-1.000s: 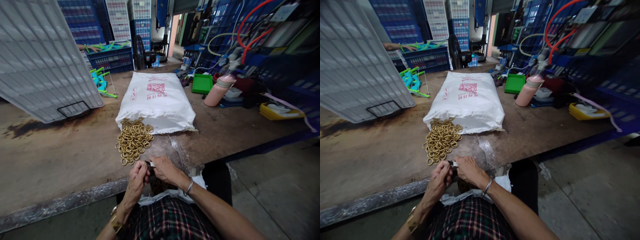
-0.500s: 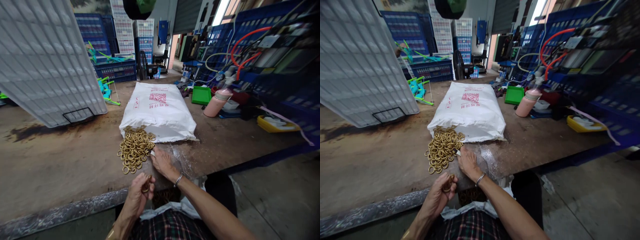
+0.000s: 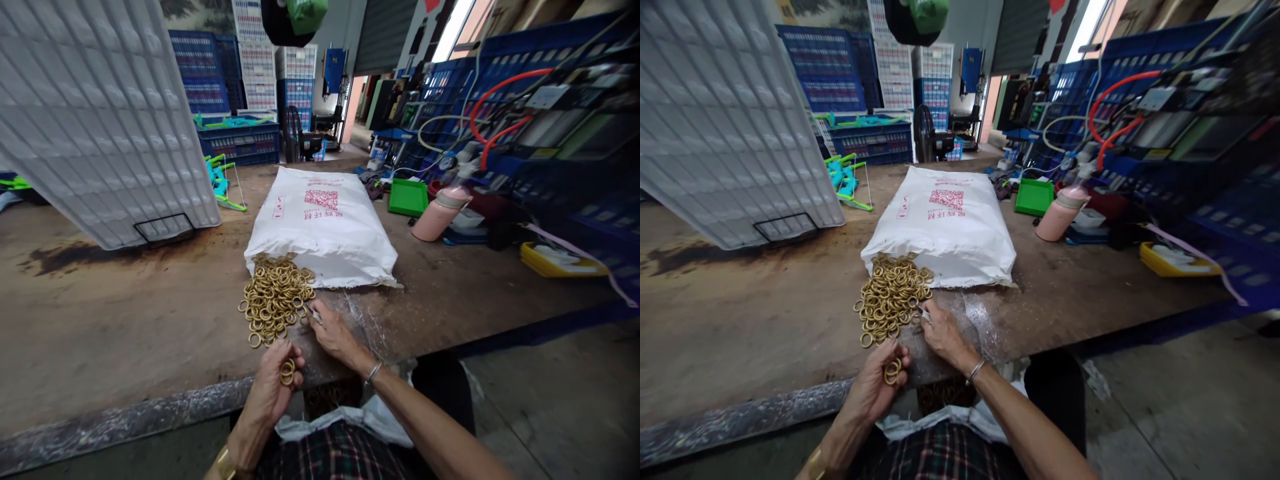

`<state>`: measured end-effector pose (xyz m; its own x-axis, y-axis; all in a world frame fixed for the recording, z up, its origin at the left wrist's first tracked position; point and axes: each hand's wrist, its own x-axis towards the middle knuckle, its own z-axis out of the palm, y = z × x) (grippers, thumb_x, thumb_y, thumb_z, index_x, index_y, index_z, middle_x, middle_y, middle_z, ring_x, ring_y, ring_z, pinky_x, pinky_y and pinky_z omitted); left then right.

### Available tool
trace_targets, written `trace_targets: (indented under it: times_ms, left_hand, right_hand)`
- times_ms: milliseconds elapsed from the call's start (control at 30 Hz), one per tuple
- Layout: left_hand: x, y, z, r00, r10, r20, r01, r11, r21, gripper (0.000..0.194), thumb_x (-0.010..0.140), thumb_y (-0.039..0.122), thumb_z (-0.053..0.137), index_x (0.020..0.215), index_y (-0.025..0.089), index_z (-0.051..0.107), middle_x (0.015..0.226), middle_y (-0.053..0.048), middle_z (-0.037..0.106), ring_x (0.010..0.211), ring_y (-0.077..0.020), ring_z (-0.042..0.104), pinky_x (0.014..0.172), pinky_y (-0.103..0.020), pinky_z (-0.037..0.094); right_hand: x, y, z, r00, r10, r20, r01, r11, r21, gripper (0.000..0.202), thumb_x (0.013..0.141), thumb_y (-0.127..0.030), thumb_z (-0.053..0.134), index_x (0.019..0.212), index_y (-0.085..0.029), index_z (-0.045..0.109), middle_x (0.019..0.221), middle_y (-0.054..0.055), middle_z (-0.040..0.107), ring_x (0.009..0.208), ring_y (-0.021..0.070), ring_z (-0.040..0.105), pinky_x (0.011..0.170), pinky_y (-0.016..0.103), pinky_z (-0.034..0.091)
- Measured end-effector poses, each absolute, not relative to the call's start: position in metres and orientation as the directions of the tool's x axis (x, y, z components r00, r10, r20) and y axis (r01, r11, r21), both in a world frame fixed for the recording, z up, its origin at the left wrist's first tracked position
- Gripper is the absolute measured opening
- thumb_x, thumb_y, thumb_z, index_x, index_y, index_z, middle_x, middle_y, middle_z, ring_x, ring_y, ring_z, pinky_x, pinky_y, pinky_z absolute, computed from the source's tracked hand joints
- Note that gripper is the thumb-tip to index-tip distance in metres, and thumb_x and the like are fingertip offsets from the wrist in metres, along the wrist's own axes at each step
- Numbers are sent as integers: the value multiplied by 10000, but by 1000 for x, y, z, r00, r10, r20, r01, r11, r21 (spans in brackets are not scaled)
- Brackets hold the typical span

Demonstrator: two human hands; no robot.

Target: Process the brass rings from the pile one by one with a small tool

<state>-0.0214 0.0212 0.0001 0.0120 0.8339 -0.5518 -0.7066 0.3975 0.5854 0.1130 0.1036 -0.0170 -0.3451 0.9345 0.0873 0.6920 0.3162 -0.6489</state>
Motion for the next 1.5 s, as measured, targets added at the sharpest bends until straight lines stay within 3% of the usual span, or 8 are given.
trace_targets:
  times_ms: [200, 367, 533, 800, 900, 1100, 1500]
  left_hand:
    - [-14, 25, 2, -17, 874, -486, -548, 399, 735, 456, 610, 472, 731, 890, 184, 515, 586, 67, 527, 390, -23, 381, 335, -113, 196]
    - [-15, 26, -4, -56, 891, -451, -441, 383, 812, 416, 627, 503, 699, 806, 172, 520, 549, 80, 486, 366, -15, 333, 332, -125, 192]
    - [-17, 25, -3, -135, 923, -361, -213, 329, 920, 388, 667, 517, 653, 766, 158, 544, 506, 71, 488, 365, -24, 334, 345, -140, 223]
    - [-19, 22, 1, 100, 908, -407, -410, 410, 815, 326, 707, 459, 644, 722, 170, 493, 604, 57, 514, 392, -19, 335, 346, -135, 194]
    - [-18, 22, 0, 48, 920, -390, -400, 375, 836, 328, 705, 461, 650, 727, 173, 494, 598, 62, 503, 398, -22, 334, 351, -136, 211]
    - [-17, 21, -3, -9, 933, -359, -290, 342, 894, 368, 705, 525, 619, 718, 177, 500, 529, 73, 471, 383, -34, 307, 352, -148, 210]
    - [-22, 13, -4, 11, 927, -374, -238, 366, 900, 404, 729, 565, 574, 655, 190, 443, 420, 101, 387, 341, -34, 268, 347, -156, 195]
  right_hand:
    - [112, 74, -18, -351, 926, 139, 484, 307, -820, 157, 884, -312, 386, 825, -197, 474, 700, -4, 520, 615, 138, 488, 595, 244, 352]
    - [110, 68, -7, -350, 933, 88, 391, 231, -891, 143, 869, -294, 414, 797, -193, 485, 655, -34, 491, 605, 116, 458, 586, 222, 349]
    - [108, 71, 0, -363, 931, 31, 379, 178, -908, 149, 830, -287, 463, 734, -181, 502, 632, -44, 474, 602, 105, 432, 575, 214, 327]
    - [108, 73, -2, -368, 929, -24, 391, 132, -911, 170, 835, -237, 403, 688, -182, 469, 590, -47, 443, 567, 99, 420, 557, 206, 318]
    - [113, 72, -6, -362, 932, 14, 492, 204, -846, 168, 839, -204, 379, 691, -186, 454, 578, -42, 433, 539, 102, 409, 539, 214, 297]
    - [120, 63, -12, -564, 824, 51, 636, 473, -609, 94, 767, -126, 435, 757, -181, 512, 619, -11, 516, 549, 113, 418, 546, 232, 258]
    - [112, 70, 0, -528, 833, -167, 819, 447, -359, 255, 745, -117, 430, 961, -135, 564, 769, 81, 652, 647, 163, 564, 566, 257, 277]
